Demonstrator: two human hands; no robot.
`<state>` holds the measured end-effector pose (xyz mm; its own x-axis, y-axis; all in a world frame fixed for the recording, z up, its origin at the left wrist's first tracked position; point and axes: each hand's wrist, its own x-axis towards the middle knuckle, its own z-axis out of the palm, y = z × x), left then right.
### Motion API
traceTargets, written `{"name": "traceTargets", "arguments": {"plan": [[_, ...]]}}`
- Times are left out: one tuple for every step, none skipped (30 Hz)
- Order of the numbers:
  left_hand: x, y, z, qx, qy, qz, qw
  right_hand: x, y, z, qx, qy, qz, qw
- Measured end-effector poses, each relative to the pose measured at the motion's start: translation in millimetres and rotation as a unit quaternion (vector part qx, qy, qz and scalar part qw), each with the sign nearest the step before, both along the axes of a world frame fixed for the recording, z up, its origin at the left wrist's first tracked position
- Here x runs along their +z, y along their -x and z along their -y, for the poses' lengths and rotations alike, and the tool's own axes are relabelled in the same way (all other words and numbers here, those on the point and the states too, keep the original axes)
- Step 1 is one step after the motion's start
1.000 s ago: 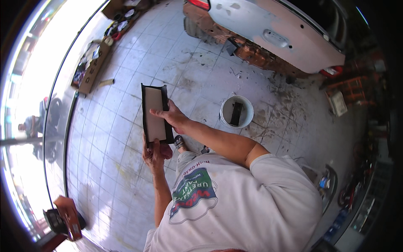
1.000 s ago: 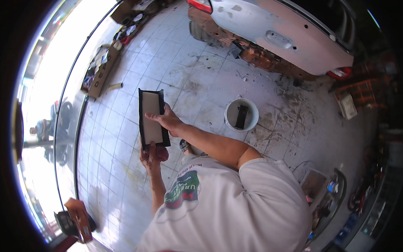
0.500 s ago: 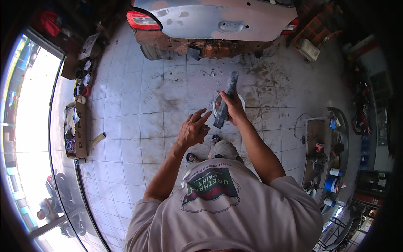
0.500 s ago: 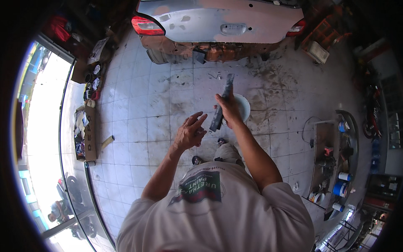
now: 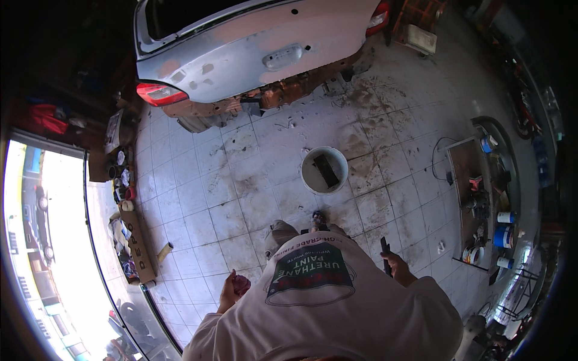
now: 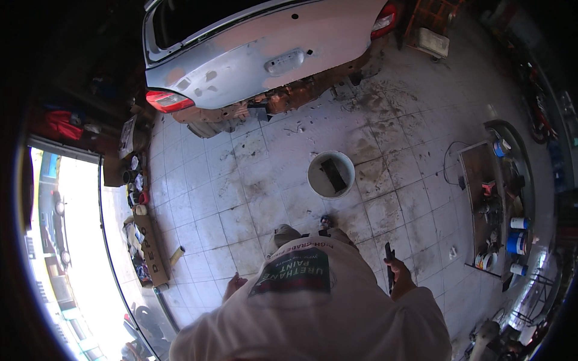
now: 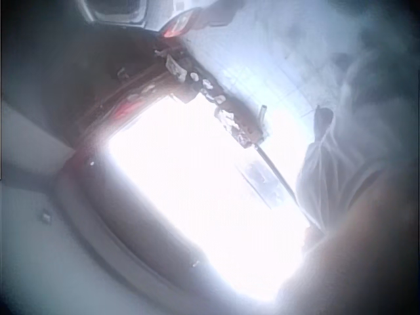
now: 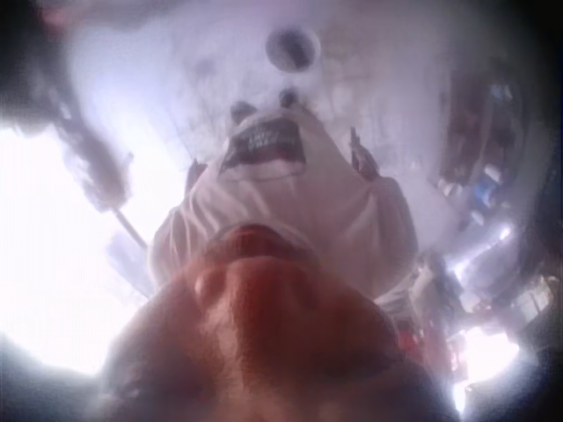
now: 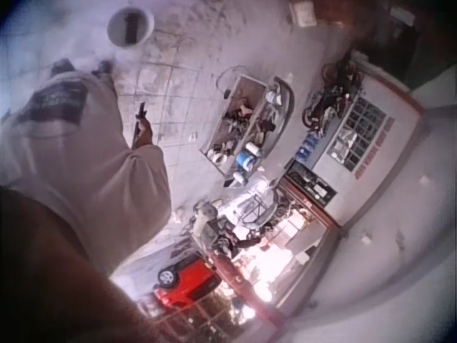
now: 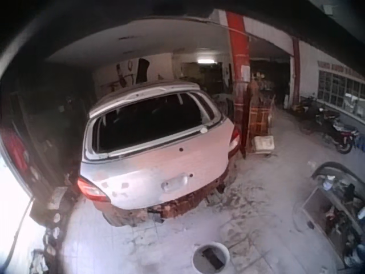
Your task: The person sands the surface of a detached pink car trunk lid using a sanding block and wipes the surface with a cloth. The person repeatedly sands and wipes the same area while standing in a workshop.
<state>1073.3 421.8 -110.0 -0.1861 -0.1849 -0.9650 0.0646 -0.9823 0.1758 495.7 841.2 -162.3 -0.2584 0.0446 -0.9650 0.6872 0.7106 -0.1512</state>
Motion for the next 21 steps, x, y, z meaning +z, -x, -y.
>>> {"name": "traceTargets", "arguments": {"plan": [[5, 14, 11, 0.027, 0.022, 0.046, 0.998, 5, -1, -10, -0.005, -0.036, 0.032, 0.999], [15, 12, 24, -0.004, 0.007, -0.013, 1.0, 7, -9, -12, 0.0, -0.01, 0.019, 1.0], [22, 13, 45, -0.036, -0.011, -0.072, 0.997, 15, -10, -2, -0.004, -0.017, 0.043, 0.999], [21, 22, 65, -0.067, -0.033, -0.138, 0.988, 11, -8, 1, -0.008, -0.03, 0.036, 0.999], [14, 44, 91, -0.08, 0.002, -0.13, 0.988, 3, -5, 8, -0.016, -0.037, 0.026, 0.999], [7, 60, 137, -0.219, -0.022, -0.229, 0.948, 4, 0, 22, 0.003, -0.026, 0.015, 1.0], [21, 107, 170, -0.229, -0.021, -0.181, 0.956, 8, 4, 34, 0.01, -0.02, 0.002, 1.0], [8, 125, 211, -0.312, -0.034, -0.212, 0.926, 21, 5, 66, 0.04, 0.011, -0.031, 0.999], [-4, 154, 244, -0.4, 0.017, -0.157, 0.903, 44, 7, 95, 0.065, 0.033, -0.067, 0.995], [-32, 175, 285, -0.471, -0.019, -0.166, 0.866, 56, 7, 115, 0.049, 0.054, -0.083, 0.994], [-55, 223, 305, -0.514, 0.124, 0.202, 0.825, 62, 1, 128, 0.028, 0.065, -0.101, 0.992], [-93, 237, 337, -0.533, 0.216, 0.145, 0.805, 62, -15, 139, 0.002, 0.063, -0.091, 0.994], [-96, 300, 349, -0.586, 0.193, 0.134, 0.776, 66, -32, 143, -0.031, 0.044, -0.092, 0.994], [-119, 329, 357, -0.609, 0.319, 0.073, 0.723, 73, -48, 154, -0.057, 0.046, -0.1, 0.992], [-139, 376, 368, -0.718, 0.329, 0.077, 0.608, 79, -65, 162, -0.082, 0.043, -0.11, 0.99], [-137, 429, 356, -0.74, 0.33, 0.041, 0.585, 86, -95, 162, -0.109, 0.027, -0.107, 0.988], [-127, 478, 339, -0.756, 0.334, 0.008, 0.563, 88, -136, 160, -0.154, 0.014, -0.123, 0.98], [-153, 503, 331, -0.758, 0.373, -0.028, 0.534, 96, -165, 159, -0.155, -0.003, -0.07, 0.985], [-182, 520, 319, -0.758, 0.409, -0.068, 0.504, 94, -211, 154, -0.188, -0.019, -0.093, 0.978], [-201, 538, 301, -0.776, 0.429, -0.089, 0.454, 109, -239, 165, -0.236, -0.057, -0.011, 0.97], [-221, 558, 283, -0.786, 0.45, -0.111, 0.408, 116, -273, 169, -0.236, -0.108, 0.026, 0.965]]}}
